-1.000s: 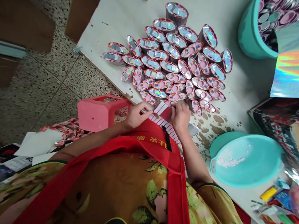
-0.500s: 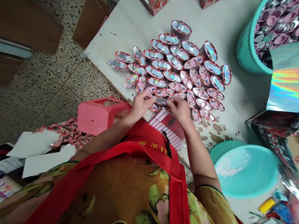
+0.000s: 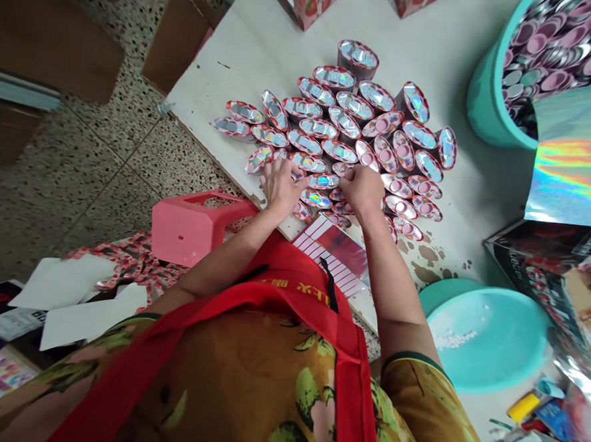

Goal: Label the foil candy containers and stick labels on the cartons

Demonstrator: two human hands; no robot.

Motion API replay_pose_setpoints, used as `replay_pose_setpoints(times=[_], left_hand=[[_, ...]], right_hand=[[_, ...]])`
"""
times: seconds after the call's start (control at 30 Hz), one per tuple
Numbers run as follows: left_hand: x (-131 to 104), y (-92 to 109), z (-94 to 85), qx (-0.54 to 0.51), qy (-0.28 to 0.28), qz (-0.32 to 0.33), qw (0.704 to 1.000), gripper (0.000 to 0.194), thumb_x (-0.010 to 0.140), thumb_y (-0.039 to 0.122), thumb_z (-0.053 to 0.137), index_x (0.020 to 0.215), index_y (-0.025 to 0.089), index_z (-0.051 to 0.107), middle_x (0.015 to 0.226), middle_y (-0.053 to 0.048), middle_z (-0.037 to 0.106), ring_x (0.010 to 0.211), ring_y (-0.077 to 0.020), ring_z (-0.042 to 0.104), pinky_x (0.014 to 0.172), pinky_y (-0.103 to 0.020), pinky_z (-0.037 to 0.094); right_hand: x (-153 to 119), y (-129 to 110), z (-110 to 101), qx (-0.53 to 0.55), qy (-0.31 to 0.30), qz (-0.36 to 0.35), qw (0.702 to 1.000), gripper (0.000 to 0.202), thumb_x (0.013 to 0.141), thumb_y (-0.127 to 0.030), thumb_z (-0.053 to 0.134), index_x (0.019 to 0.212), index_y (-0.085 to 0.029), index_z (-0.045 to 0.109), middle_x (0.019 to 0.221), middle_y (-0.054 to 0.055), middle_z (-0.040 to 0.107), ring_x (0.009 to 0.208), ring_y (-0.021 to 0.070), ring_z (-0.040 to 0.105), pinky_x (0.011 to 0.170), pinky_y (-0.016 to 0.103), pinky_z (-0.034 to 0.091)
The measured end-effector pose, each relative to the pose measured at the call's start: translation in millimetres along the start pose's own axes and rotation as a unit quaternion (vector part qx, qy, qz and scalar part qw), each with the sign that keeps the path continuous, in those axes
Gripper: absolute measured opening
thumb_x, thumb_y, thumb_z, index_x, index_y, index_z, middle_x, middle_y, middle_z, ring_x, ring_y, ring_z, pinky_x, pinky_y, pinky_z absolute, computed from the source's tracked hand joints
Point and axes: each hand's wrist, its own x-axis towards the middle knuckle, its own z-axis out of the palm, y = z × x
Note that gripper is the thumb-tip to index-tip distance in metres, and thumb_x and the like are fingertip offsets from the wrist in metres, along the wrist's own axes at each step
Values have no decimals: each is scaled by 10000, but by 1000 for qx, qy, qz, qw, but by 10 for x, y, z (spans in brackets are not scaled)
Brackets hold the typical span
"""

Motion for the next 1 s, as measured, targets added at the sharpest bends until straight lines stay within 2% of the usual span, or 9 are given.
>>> replay_pose_setpoints(times=[0.1, 0.17, 0.23, 0.37, 0.47, 0.6, 0.8, 0.9, 1.0], left_hand=[[39, -51, -124, 1, -33, 21, 999, 367, 823, 535, 725, 723, 217, 570, 919, -88, 577, 1178, -337, 452, 979, -465, 398], [-39, -4, -211, 35, -60, 49, 996, 309, 886, 505, 660, 766, 223, 621, 936, -88, 593, 1136, -322, 469, 970, -459, 380], [-212, 76, -256, 74, -110, 113, 985, 231, 927, 449, 622, 859, 234, 676, 990, -83, 624, 1095, -304, 486, 953, -448, 363], [-647, 191, -155, 131, -234, 311, 912, 177, 950, 364, 607, 1054, 260, 706, 1089, -60, 682, 1032, -266, 514, 901, -427, 352], [-817, 172, -12, 152, -266, 390, 868, 232, 1003, 297, 505, 1145, 258, 685, 1119, -66, 695, 1028, -251, 529, 887, -431, 346], [-806, 122, 84, 159, -273, 402, 859, 275, 1025, 274, 439, 1148, 235, 681, 1107, -87, 694, 1014, -244, 538, 865, -426, 351], [-761, 156, 83, 129, -289, 367, 875, 291, 1026, 323, 437, 947, 218, 697, 975, -81, 701, 958, -235, 550, 862, -428, 355], [-766, 139, 44, 81, -300, 347, 885, 245, 1015, 321, 467, 989, 247, 699, 1058, -76, 716, 1023, -235, 577, 920, -454, 368], [-778, 76, -26, 30, -328, 342, 880, 234, 997, 263, 491, 1112, 270, 694, 1207, -83, 710, 1118, -243, 602, 963, -466, 384]], right_hand=[[-158, 86, -98, 8, 20, 34, 999, 164, 793, -349, 688, 733, -198, 662, 670, 64, 650, 749, 252, 604, 693, 347, 438], [-428, 198, -182, 37, 30, 21, 999, 273, 814, -465, 696, 803, -192, 680, 734, 61, 681, 717, 224, 599, 665, 326, 435], [-792, 348, -225, 63, 11, 1, 998, 383, 810, -574, 695, 868, -196, 698, 801, 63, 710, 709, 213, 610, 652, 317, 442], [-1407, 583, -116, 48, -35, -35, 998, 398, 884, -593, 614, 895, -214, 739, 885, 91, 731, 804, 248, 653, 739, 361, 475], [-1536, 617, 39, 38, -22, -26, 999, 396, 963, -522, 518, 940, -208, 758, 855, 94, 697, 794, 240, 642, 749, 365, 477], [-1478, 588, 151, 45, -4, -21, 999, 398, 957, -522, 528, 1007, -200, 756, 918, 97, 671, 815, 232, 633, 723, 344, 481], [-1500, 564, 192, 33, -24, -50, 998, 322, 973, -446, 520, 951, -229, 757, 883, 86, 698, 865, 250, 622, 786, 359, 469], [-1506, 561, 195, 56, -38, -59, 996, 323, 975, -420, 497, 915, -215, 739, 849, 84, 687, 828, 240, 616, 796, 361, 465], [-1475, 560, 189, 100, -53, -43, 993, 312, 956, -405, 495, 852, -203, 708, 818, 75, 671, 794, 226, 616, 777, 350, 466]])
